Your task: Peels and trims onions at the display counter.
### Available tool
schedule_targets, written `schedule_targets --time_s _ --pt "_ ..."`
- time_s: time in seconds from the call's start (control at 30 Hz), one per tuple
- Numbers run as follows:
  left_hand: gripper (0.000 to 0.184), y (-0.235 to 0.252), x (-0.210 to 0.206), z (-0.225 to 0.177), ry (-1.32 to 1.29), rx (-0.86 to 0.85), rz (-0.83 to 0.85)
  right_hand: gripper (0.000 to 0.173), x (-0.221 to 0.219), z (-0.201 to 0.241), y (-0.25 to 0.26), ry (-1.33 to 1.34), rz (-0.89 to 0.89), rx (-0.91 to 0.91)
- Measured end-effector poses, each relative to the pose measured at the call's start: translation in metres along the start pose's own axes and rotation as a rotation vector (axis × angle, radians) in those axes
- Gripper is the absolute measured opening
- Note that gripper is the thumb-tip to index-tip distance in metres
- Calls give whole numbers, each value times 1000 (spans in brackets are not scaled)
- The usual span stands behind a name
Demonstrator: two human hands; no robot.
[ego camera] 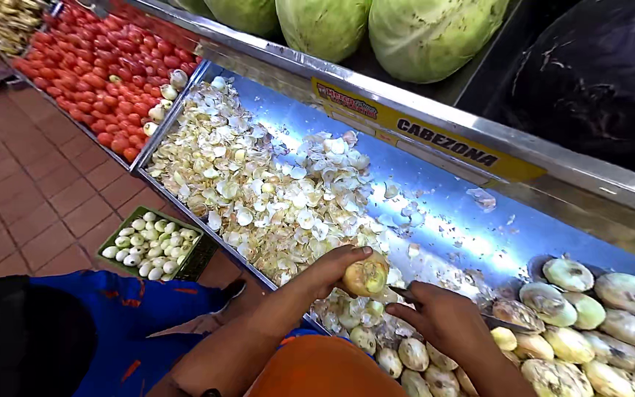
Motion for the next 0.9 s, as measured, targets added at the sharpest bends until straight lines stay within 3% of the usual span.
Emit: schedule_targets --time_s 0.2,0.43,0.53,0.63,0.73,0.9 --pt "57 -15 -27 13 25 -46 -132 87 -1 -3 -1 -154 168 25" --pt "57 -21 -47 30 77 -24 -248 87 -21 -4 -3 -145 274 140" --pt "60 -20 -51 35 75 -65 -351 88 -27 -9 0 -128 218 225" --pt "60 -17 -55 40 53 -138 -484 83 -33 -13 4 -135 29 363" --pt "55 -9 -55 49 38 -202 -604 79 -40 -18 10 -175 -4 452" --pt "59 21 -57 72 -219 -29 -630 77 -54 -37 23 -223 60 436"
Point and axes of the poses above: each hand's wrist, its own y-axis towards the middle knuckle, its own x-axis out of the back of the hand, z = x × y, the point moved 6 cm from there along y, towards the middle knuckle, and after that the axes turned 3 degrees about y, right-handed, at the moved point
